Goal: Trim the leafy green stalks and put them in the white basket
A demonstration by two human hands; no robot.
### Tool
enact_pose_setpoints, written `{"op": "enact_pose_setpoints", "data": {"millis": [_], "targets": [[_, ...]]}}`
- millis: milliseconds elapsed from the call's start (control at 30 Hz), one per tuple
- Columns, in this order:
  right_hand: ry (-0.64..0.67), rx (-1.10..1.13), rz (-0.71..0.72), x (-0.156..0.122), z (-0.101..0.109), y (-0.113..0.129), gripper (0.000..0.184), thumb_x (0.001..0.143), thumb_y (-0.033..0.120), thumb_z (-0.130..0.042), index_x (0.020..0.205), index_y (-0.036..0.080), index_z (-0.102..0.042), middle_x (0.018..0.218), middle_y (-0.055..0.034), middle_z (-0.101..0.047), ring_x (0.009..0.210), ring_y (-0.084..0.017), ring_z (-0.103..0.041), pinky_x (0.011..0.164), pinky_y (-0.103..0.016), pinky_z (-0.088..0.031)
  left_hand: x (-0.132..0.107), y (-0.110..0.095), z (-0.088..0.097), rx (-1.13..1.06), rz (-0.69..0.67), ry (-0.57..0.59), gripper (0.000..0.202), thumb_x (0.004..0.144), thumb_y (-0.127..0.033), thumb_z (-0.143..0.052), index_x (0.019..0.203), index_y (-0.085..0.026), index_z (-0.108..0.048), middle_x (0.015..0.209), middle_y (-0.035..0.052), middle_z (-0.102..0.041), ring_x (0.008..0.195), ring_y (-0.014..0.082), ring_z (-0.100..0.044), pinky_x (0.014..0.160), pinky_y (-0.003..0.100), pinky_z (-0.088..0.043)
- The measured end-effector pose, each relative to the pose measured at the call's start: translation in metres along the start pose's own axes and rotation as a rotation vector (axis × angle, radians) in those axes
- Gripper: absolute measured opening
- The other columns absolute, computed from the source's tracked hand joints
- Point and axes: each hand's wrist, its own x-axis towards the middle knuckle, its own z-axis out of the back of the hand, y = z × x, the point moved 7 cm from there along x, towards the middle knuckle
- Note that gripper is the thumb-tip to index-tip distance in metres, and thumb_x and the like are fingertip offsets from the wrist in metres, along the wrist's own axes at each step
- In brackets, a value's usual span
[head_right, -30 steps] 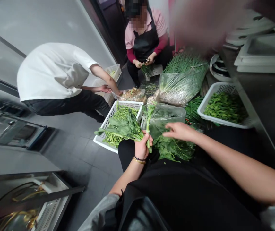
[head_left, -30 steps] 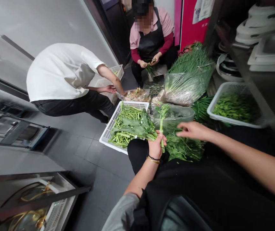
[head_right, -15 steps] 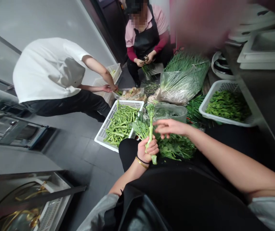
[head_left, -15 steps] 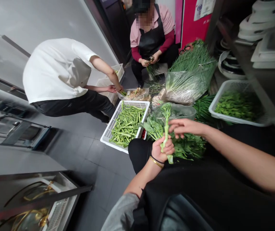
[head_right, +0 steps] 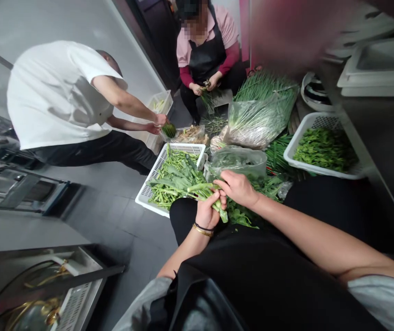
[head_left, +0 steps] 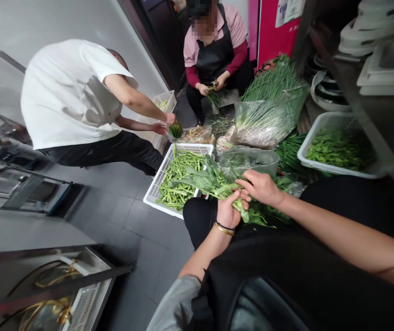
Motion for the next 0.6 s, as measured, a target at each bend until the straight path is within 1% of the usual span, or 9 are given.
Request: {"op": "enact_pose_setpoints", "data": {"millis": [67,167,267,367,433,500,533,567,600], "targets": [[-0.003,-0.082,0.127,-0.003,0.002,0.005,0.03,0.092,0.032,-0.045,0.064,0.019,-0.048,0.059,-0.0007,-0.048,0.055,-0.012,-0.045,0.055,-0.026,-0.034,0.003,0.005,0.002,-0.042,0.077,0.013,0.023,0.066,-0.027,-0.07,0.079,-0.012,-0.058,0.075,0.0078,-0.062,0.059,0.0139,-0.057,0.043,0.021,-0.036],[0.048,-0.147,0.292,-0.004,0.0,0.008,0.027,0.092,0.031,-0.045,0.072,0.018,-0.057,0.063,-0.0023,-0.052,0.057,-0.012,-0.048,0.056,-0.025,-0.035,0.005,0.009,0.006,-0.117,0.207,0.042,0.023,0.069,-0.032,-0.068,0.079,-0.014,-0.056,0.074,0.0059,-0.061,0.055,0.0124,-0.055,0.039,0.019,-0.031],[0.093,-0.142,0.382,-0.004,-0.007,0.011,0.026,0.093,0.029,-0.042,0.08,0.017,-0.062,0.069,-0.0039,-0.055,0.06,-0.012,-0.05,0.057,-0.025,-0.036,0.005,0.0,0.011,-0.072,0.156,0.019,0.025,0.067,-0.031,-0.071,0.079,-0.014,-0.056,0.067,0.0025,-0.058,0.053,0.0107,-0.053,0.04,0.018,-0.031],[0.134,-0.13,0.304,-0.002,-0.02,0.01,0.029,0.094,0.033,-0.042,0.083,0.017,-0.062,0.072,-0.0051,-0.057,0.061,-0.012,-0.051,0.056,-0.025,-0.035,0.006,-0.006,0.017,0.03,0.038,-0.052,0.033,0.06,-0.022,-0.076,0.086,-0.014,-0.057,0.062,-0.0011,-0.056,0.051,0.0094,-0.051,0.044,0.019,-0.035],[0.158,-0.134,0.195,-0.004,-0.027,0.008,0.035,0.094,0.038,-0.04,0.075,0.016,-0.06,0.069,-0.0055,-0.056,0.058,-0.013,-0.05,0.055,-0.026,-0.034,0.01,-0.012,0.025,0.072,-0.057,-0.133,0.042,0.056,-0.016,-0.076,0.093,-0.016,-0.057,0.065,-0.0026,-0.057,0.052,0.0085,-0.052,0.047,0.02,-0.037],[0.214,-0.101,0.101,-0.013,-0.03,0.006,0.039,0.094,0.041,-0.038,0.069,0.017,-0.055,0.066,-0.0054,-0.055,0.057,-0.014,-0.05,0.056,-0.026,-0.035,0.014,-0.021,0.037,0.093,-0.163,-0.222,0.045,0.054,-0.014,-0.076,0.094,-0.016,-0.056,0.073,-0.0012,-0.062,0.056,0.0079,-0.054,0.051,0.02,-0.039],[0.282,-0.061,0.074,-0.02,-0.031,0.005,0.038,0.094,0.042,-0.039,0.068,0.017,-0.054,0.066,-0.0053,-0.056,0.057,-0.014,-0.051,0.057,-0.026,-0.035,0.017,-0.027,0.043,0.095,-0.193,-0.249,0.044,0.054,-0.014,-0.075,0.093,-0.016,-0.056,0.078,0.0003,-0.064,0.058,0.0075,-0.054,0.053,0.02,-0.04],[0.395,-0.008,0.064,-0.029,-0.033,0.004,0.037,0.093,0.041,-0.04,0.068,0.018,-0.054,0.066,-0.005,-0.057,0.058,-0.015,-0.053,0.057,-0.026,-0.036,0.019,-0.031,0.048,0.09,-0.198,-0.254,0.042,0.055,-0.015,-0.075,0.092,-0.016,-0.055,0.083,0.002,-0.065,0.059,0.0072,-0.054,0.054,0.02,-0.04],[0.548,0.044,0.06,-0.04,-0.035,0.002,0.034,0.092,0.041,-0.043,0.068,0.019,-0.054,0.066,-0.0046,-0.058,0.059,-0.015,-0.054,0.057,-0.026,-0.037,0.02,-0.035,0.05,0.074,-0.174,-0.23,0.041,0.056,-0.016,-0.076,0.092,-0.017,-0.055,0.087,0.0034,-0.066,0.059,0.007,-0.053,0.053,0.019,-0.039]]}}
